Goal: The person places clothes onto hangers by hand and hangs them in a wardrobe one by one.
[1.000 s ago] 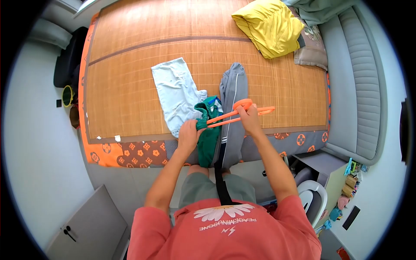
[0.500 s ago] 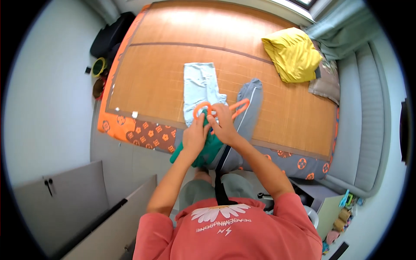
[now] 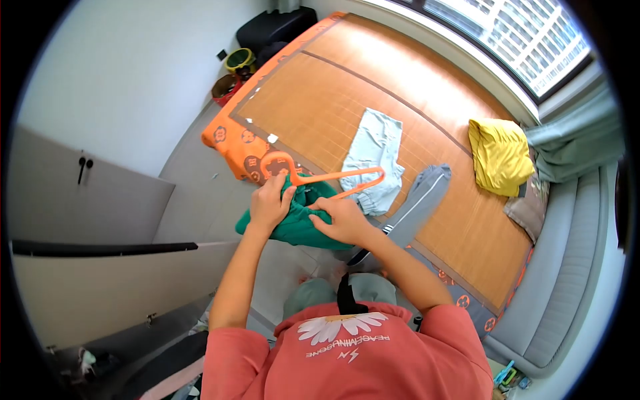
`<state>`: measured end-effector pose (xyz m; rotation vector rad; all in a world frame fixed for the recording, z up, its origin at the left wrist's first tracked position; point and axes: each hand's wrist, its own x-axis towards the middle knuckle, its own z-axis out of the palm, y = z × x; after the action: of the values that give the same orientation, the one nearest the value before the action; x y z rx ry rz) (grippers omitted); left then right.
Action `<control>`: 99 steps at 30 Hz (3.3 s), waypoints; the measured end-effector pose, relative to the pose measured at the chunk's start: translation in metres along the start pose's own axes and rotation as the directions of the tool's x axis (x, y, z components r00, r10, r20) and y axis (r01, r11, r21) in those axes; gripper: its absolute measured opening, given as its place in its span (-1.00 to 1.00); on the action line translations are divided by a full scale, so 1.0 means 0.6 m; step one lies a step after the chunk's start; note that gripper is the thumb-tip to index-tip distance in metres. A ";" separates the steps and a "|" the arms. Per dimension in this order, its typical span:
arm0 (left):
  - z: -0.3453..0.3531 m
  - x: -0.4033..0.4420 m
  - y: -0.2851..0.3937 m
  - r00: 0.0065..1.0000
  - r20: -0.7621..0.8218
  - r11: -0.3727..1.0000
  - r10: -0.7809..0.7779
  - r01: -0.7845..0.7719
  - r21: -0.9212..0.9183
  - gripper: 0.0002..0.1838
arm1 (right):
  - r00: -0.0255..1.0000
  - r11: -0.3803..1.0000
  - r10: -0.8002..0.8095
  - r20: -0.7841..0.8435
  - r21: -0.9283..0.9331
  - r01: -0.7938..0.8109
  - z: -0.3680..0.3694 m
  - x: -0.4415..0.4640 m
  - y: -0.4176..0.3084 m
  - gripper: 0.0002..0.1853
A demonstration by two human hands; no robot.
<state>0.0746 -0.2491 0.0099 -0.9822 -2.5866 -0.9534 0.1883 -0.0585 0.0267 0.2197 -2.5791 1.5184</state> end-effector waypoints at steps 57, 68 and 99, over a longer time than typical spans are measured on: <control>-0.618 -0.554 -0.023 0.068 -0.978 0.557 -0.197 0.829 -0.055 -0.75 | 0.276 0.508 -0.821 0.500 0.419 0.753 0.531 0.101 -0.511 -0.58; -0.819 -0.674 -0.006 0.236 -0.970 0.165 0.059 0.956 0.243 -0.73 | 0.421 0.507 -0.861 0.283 0.517 0.690 0.649 0.068 -0.652 -0.82; -0.950 -0.872 0.077 0.467 -0.850 -0.383 -0.245 0.759 0.527 -0.75 | 0.324 0.340 -0.936 0.136 0.587 0.735 1.057 -0.121 -1.098 -0.68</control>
<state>0.4837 -0.8585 0.2584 1.0177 -2.1805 0.8319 0.3591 -0.9263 0.2713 1.9024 -1.5928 1.5491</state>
